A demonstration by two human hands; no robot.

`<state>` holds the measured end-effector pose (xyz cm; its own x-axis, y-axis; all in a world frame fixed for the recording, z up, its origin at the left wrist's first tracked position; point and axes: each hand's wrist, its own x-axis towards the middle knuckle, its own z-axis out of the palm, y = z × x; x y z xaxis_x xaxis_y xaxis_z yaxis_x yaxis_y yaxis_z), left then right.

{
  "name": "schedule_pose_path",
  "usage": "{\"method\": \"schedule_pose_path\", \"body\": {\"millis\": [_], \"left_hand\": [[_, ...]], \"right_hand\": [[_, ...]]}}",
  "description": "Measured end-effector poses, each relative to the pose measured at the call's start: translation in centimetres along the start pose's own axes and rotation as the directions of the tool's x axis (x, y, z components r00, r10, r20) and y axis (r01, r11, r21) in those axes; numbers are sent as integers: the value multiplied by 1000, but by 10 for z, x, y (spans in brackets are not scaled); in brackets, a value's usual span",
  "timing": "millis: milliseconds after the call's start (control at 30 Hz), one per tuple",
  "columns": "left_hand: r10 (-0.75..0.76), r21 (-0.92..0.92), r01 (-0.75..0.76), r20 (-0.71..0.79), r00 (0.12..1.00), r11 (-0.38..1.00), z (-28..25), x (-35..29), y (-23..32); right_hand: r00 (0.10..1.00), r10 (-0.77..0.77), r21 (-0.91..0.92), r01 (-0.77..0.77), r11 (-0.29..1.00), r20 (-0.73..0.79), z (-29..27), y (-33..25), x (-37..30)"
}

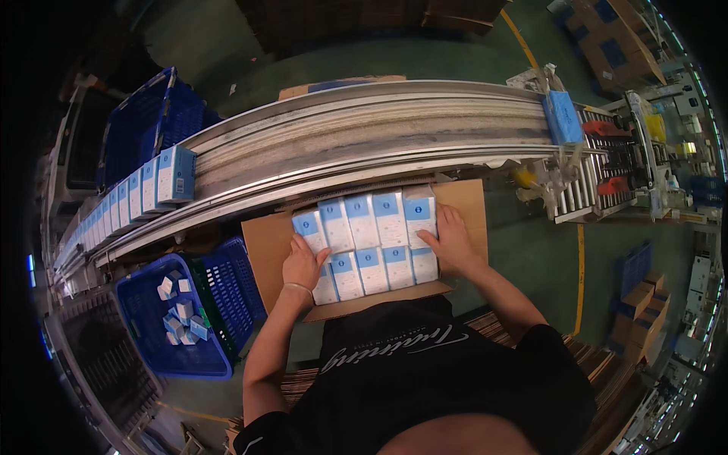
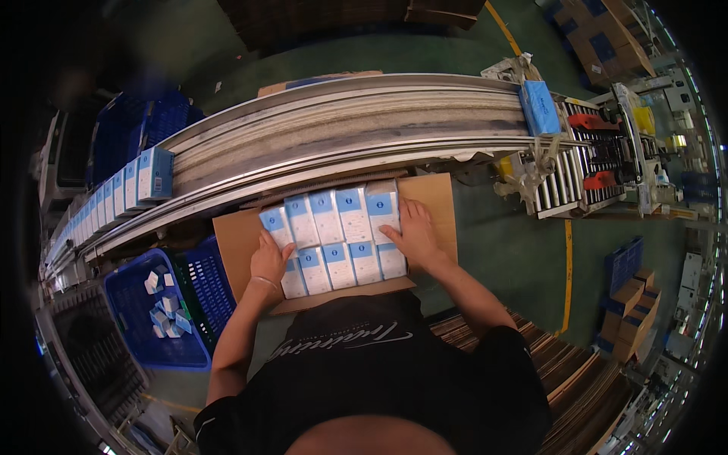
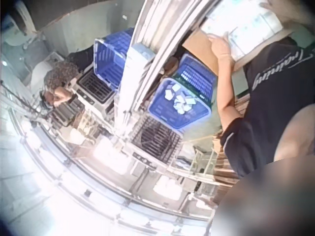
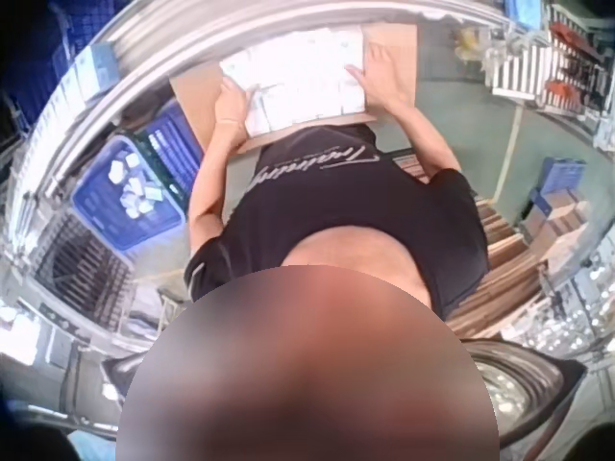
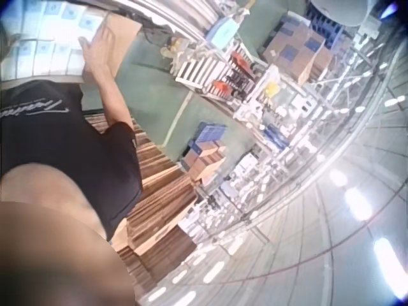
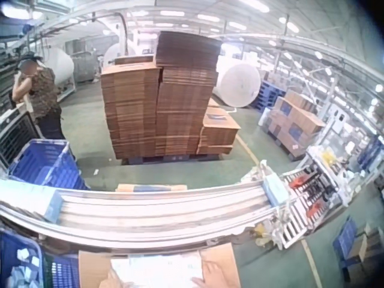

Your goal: The person repeatedly picks small white and blue boxes from a conveyor belt and places them into a cardboard box. They arrange the items in rows and occasionally adjust the box flaps. The process is repetitive and continues throughout the clip.

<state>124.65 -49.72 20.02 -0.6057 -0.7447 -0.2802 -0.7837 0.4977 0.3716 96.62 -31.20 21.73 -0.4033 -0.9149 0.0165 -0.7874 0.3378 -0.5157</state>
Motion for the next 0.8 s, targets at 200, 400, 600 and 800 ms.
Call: {"method": "schedule_pose_path", "body": {"millis": [200,400,600,800], "left_hand": [[-61,419,68,-29,998,905,-30,39,11],[138,355,58,-502,854,933,-47,-63,-133],[653,229,-670,156,741,706,3,-23,-1],[692,513,-542,-152,706,666,-48,50,35]], "right_hand": [[988,-33,-364,-24,931,-151,25,7,38],[927,-98,-411,-64,909,-362,-55,25,-20],[828,51,-97,4,995,559,-13,-70,-14],[651,-252,188,168,968,716,0,-48,-36]]}}
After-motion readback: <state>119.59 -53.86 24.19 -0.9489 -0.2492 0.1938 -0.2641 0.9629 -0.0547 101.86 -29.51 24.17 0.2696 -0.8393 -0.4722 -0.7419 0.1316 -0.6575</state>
